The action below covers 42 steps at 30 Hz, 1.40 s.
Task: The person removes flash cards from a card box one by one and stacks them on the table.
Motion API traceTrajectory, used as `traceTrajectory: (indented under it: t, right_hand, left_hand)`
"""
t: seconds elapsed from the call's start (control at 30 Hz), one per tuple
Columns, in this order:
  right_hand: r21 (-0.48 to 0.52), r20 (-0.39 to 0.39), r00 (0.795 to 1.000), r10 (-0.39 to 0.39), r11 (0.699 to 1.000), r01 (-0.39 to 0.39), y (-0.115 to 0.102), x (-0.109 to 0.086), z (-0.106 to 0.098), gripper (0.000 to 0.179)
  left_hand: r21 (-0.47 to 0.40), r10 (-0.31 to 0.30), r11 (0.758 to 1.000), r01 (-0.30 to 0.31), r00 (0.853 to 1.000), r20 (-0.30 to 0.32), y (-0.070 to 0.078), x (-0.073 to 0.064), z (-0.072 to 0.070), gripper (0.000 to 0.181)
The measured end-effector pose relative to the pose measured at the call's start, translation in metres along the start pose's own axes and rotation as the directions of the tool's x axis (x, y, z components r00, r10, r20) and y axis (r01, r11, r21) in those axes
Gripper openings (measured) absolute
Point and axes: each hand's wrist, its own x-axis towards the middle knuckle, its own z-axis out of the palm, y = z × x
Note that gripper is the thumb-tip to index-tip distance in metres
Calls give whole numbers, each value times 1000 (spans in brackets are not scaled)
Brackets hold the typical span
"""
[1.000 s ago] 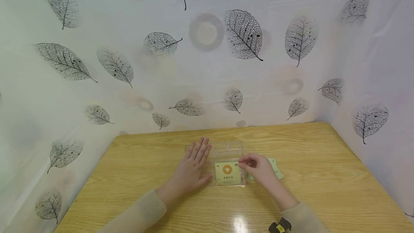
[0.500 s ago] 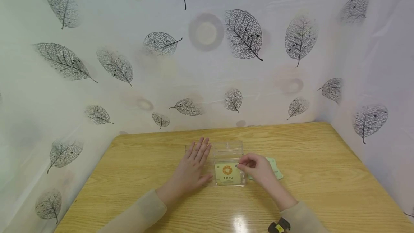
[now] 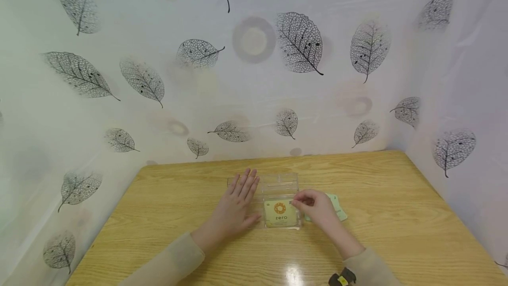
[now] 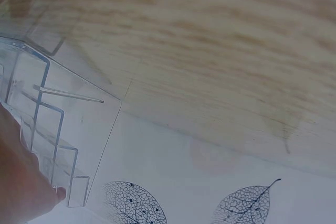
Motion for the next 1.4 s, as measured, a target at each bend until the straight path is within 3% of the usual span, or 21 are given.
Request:
traceTrajectory:
  t: [0.83,1.4]
  right_hand:
    - [-2,-44,999,21,1000,-21,1,3,-3,13]
    - [52,-61,997,35,998,-32,-3,3,-9,18]
  left_hand:
    - [23,0,1000,-1,1000,13,0,1,-1,98]
    - [22,1,1000,-2,1000,28,0,1,-3,98]
